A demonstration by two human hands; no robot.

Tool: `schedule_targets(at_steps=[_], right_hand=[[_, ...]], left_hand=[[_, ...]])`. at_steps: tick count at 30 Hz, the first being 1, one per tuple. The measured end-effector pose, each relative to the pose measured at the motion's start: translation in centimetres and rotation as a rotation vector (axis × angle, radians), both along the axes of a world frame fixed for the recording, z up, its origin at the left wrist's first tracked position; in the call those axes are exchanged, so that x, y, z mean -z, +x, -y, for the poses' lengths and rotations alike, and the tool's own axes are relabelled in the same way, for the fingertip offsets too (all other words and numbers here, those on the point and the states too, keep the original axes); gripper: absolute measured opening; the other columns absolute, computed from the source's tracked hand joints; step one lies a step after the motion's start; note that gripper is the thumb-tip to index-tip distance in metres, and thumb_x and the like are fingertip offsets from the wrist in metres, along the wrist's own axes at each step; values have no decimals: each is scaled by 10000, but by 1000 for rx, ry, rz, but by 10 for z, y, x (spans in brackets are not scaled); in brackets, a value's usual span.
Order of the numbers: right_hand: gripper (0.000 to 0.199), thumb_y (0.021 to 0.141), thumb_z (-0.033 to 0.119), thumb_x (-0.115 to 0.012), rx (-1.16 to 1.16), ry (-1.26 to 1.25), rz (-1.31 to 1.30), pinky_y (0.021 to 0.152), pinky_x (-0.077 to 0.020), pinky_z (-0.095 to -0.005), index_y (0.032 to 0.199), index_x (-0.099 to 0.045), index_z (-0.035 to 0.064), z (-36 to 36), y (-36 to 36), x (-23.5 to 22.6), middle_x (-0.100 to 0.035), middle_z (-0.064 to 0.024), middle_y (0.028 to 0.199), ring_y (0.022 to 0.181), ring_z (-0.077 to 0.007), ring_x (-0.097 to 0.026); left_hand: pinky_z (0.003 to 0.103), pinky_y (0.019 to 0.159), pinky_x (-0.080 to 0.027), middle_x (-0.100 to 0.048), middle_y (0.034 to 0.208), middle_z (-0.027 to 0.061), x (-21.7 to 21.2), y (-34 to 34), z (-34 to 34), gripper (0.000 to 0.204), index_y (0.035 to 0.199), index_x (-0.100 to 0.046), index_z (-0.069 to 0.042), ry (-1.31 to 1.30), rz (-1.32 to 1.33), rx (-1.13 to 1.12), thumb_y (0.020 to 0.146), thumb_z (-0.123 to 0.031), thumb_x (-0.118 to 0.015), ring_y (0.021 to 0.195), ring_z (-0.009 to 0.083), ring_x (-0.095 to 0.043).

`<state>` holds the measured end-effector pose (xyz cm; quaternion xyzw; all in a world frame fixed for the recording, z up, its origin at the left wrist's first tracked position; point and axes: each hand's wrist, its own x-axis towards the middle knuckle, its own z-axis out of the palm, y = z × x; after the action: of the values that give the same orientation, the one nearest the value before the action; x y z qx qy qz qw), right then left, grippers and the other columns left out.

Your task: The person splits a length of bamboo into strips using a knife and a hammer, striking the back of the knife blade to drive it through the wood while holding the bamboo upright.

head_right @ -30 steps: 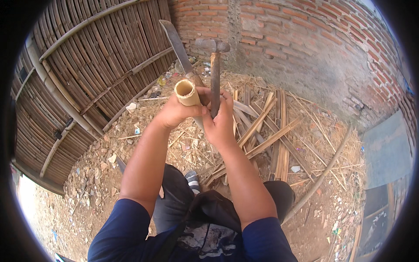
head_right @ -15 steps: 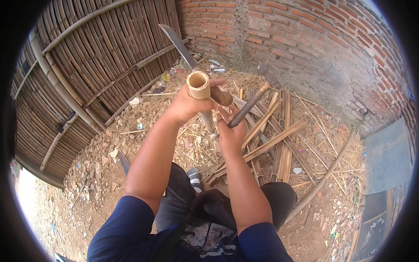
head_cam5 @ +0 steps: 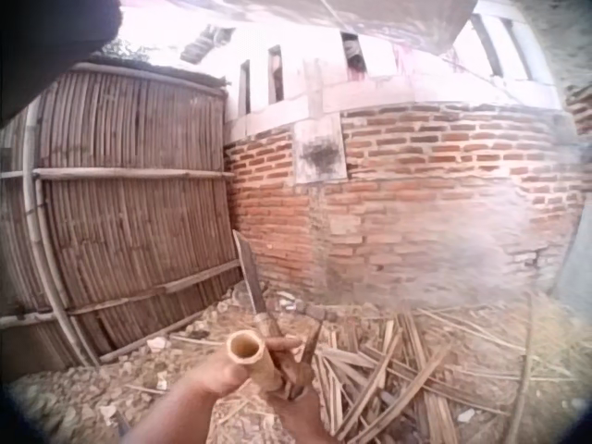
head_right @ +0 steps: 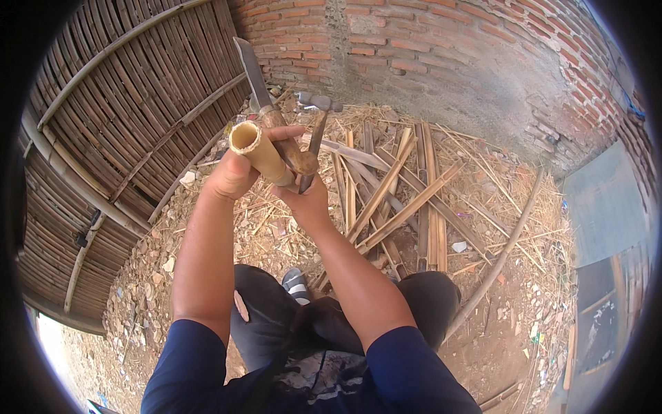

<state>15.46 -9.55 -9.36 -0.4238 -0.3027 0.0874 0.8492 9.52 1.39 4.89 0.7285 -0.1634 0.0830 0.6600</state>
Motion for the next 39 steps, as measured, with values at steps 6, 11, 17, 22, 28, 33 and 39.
schedule_targets(at_steps=[6,11,17,22,28,33,39], right_hand=[[425,834,102,-870,219,-233,79,848,-532,-292,1160,-620,-4,6,-2,14,-713,-47,1007,930,-106,-663],[444,811,123,-889,469,-289,101,786,-558,-300,1139,-616,-2,13,-14,-1,-715,-80,978,885,-135,-695],[491,760,207,-928,686,-347,149,768,-562,-352,1074,-606,11,27,10,-8,-713,-118,921,848,-212,-725],[512,746,246,-926,635,-430,104,754,-566,-398,1057,-588,22,36,23,-17,-715,-145,907,853,-301,-731],[561,681,282,-964,681,-546,137,715,-553,-407,999,-579,27,10,28,-17,-706,-148,880,808,-285,-722],[589,667,337,-973,667,-562,87,716,-554,-410,987,-583,32,-14,19,-26,-702,-140,877,807,-278,-716],[598,668,361,-973,663,-605,110,714,-566,-411,989,-591,32,-10,7,-38,-716,-127,884,793,-288,-724]], left_hand=[[395,934,-548,-691,1035,87,-31,14,-19,1046,1326,-619,63,-306,-41,113,870,-864,-451,941,223,-690],[277,816,-508,-653,982,16,-65,5,-36,314,1242,-681,19,-9,-14,-512,930,-16,-686,908,126,-636],[234,741,-456,-615,1029,-1,-37,-73,-86,249,1181,-644,-95,33,-63,-671,956,-5,-584,778,53,-517],[194,592,-394,-596,1005,7,20,-126,-56,305,1323,-526,-151,-7,-50,-828,1030,-94,-586,670,23,-443],[175,484,-345,-623,1020,51,52,-181,-26,512,1513,-423,-83,-52,100,-968,1047,-180,-610,571,6,-420],[190,457,-353,-628,970,60,50,-209,-26,500,1436,-492,25,33,204,-929,1031,-223,-650,531,13,-432],[196,484,-407,-651,937,52,27,-195,-5,547,1429,-509,27,127,213,-945,999,-257,-695,553,20,-483]])
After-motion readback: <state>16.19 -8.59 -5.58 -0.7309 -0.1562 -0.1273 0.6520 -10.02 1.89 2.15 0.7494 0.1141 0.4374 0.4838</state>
